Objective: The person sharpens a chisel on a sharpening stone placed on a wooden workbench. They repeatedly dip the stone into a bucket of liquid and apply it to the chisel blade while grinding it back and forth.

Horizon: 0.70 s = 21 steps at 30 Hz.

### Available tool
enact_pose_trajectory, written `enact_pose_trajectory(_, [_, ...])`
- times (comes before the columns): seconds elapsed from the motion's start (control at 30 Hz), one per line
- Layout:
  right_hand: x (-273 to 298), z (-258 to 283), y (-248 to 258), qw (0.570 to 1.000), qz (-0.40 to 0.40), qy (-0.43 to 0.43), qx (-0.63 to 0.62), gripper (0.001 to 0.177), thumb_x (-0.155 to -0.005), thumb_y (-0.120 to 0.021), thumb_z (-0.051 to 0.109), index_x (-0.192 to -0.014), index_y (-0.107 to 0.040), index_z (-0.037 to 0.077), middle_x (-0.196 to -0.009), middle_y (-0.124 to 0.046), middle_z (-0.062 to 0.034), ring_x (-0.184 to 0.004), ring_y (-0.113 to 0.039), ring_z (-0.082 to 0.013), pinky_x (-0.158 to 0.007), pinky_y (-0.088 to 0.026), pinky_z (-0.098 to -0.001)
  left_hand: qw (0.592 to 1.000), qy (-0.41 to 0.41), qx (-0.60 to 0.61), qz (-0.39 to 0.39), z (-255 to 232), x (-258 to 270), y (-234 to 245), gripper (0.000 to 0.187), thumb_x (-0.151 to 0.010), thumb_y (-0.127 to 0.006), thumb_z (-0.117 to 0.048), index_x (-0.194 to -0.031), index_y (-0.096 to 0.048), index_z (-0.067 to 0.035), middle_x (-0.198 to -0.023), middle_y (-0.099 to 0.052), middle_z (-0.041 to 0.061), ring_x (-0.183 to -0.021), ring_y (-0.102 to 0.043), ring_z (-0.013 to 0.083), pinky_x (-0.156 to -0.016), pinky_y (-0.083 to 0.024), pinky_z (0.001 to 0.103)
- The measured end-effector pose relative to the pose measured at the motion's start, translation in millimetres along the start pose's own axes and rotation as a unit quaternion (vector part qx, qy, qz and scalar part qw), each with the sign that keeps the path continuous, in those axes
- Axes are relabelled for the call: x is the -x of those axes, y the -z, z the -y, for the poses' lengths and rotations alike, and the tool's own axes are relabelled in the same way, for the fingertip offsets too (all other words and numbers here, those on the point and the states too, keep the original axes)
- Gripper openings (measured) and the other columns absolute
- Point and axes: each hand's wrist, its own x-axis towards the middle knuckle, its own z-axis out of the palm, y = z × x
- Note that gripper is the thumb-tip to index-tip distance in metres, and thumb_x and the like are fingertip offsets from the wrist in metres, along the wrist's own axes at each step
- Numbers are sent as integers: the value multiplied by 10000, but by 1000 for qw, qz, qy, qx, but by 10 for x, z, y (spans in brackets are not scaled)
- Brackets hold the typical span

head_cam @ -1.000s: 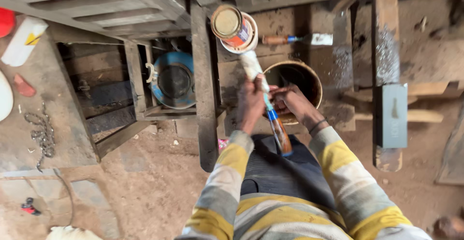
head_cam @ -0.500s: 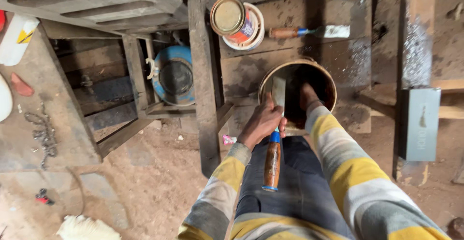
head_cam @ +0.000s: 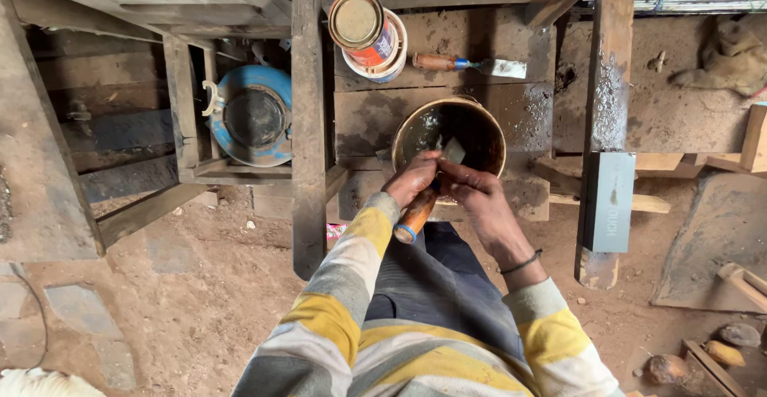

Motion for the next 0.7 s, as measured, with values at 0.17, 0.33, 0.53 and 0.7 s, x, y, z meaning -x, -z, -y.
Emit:
enact_pose_trajectory(0.17, [-38, -175, 195, 1000, -25, 3, 10, 435, -937, -475, -17, -1346, -621, -49, -1329, -693, -162, -1237, -670, -233, -1108, -508, -334, 998, -6, -68, 10, -325, 228, -233, 327, -996, -572, -102, -1286, -590, 48, -1017, -679, 109, -826, -660, 200, -671, -544, 361])
enact_pose_trajectory(0.33, [-71, -115, 417, 998, -55, -16, 5, 391, -966, -482, 30, -1318, -634, -50, -1286, -715, -158, -1180, -698, -237, -1044, -541, -343, 966, 12, -254, -42, -1173, 1013, -681, 423, -893, -520, -51, -1302, -625, -11, -686, -654, 128, -518, -642, 216, -485, -551, 376])
enact_pose_trajectory(0.53, [-34, 108, 476, 998, -56, -35, -15, 295, -1014, -561, 149, -1234, -671, -15, -1183, -746, -137, -1078, -723, -217, -922, -557, -316, 893, -104, -417, -132, -1869, 2002, -862, 383, -939, -617, -164, -1307, -599, -56, -761, -678, 80, -549, -701, 183, -552, -586, 357])
enact_pose_trajectory(0.7, [-97, 269, 453, 998, -65, -17, 4, 277, -1012, -596, 188, -1197, -690, 5, -1145, -752, -134, -1053, -726, -213, -899, -558, -317, 933, -141, -303, -134, -2130, 2245, -488, 307, -915, -617, -159, -1206, -630, -63, -930, -693, 94, -754, -653, 150, -615, -578, 389])
